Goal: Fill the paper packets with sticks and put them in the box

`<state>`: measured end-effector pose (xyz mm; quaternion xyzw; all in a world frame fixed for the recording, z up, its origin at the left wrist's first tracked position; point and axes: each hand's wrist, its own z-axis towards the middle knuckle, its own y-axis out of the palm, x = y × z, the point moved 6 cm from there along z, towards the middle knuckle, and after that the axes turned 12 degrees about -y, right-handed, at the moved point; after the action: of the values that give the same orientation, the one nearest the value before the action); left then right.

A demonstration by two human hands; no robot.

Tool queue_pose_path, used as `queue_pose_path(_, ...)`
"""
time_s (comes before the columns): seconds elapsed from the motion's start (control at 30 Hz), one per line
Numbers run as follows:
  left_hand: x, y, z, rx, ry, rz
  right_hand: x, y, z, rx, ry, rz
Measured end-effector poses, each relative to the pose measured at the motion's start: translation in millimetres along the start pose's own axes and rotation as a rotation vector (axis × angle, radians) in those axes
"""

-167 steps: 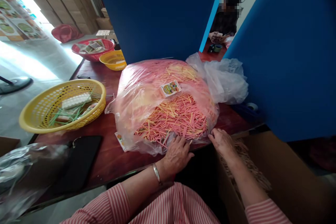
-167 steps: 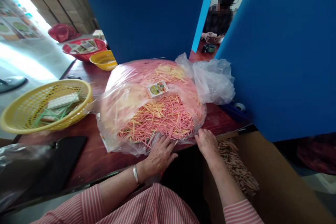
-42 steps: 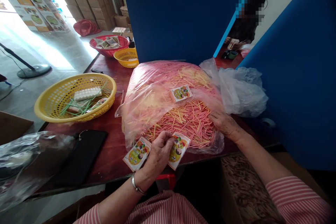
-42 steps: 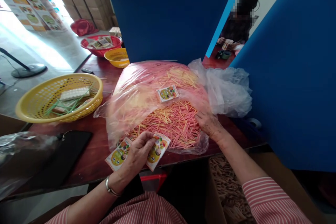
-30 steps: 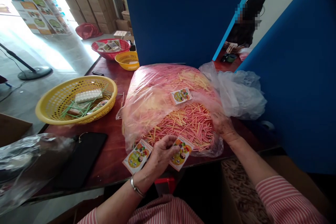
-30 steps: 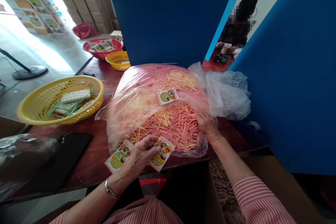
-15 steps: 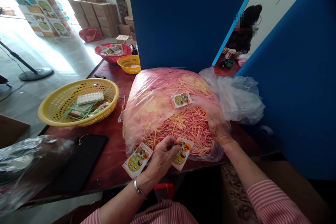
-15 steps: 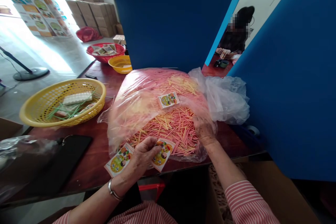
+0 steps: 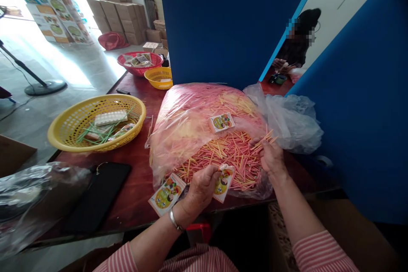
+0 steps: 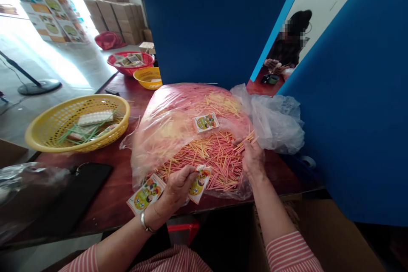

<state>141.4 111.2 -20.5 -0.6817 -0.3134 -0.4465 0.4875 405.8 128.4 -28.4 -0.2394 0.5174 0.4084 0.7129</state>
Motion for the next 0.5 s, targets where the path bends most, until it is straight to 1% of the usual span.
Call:
queue_pose_path(0.03, 3, 0.7, 1, -0.009, 0.026, 0.028, 1, 6, -3, 0.007, 0.073, 0.147)
queue_pose_path(0.07, 5, 2.0, 2, -0.026, 0.035, 0.047, 0, 14, -8, -0.002, 0.125, 0.244)
queue_pose_path(0.1, 6, 4.0, 3, -0.053, 0.029, 0.053, -4, 22, -12, -0.019, 0.149, 0.299)
queue_pose_path(0.17, 4, 9.0, 6, -0.117, -0.019, 0.031, -16, 36, -21, -0.035, 0.149, 0.379)
queue_pose_path(0.23, -1, 14.2, 7, -0.173, -0.090, -0.048, -31, 48, -30, -0.028, 0.115, 0.431)
queue_pose_path(0.33, -12, 20.6, 8, -0.213, -0.199, -0.229, -48, 65, -42, -0.061, 0.080, 0.477)
queue_pose_path(0.43, -19, 24.8, 7, -0.234, -0.305, -0.387, -53, 78, -53, -0.093, 0.087, 0.485)
queue_pose_path(0.5, -20, 24.9, 7, -0.237, -0.358, -0.452, -52, 82, -59, -0.100, 0.101, 0.455)
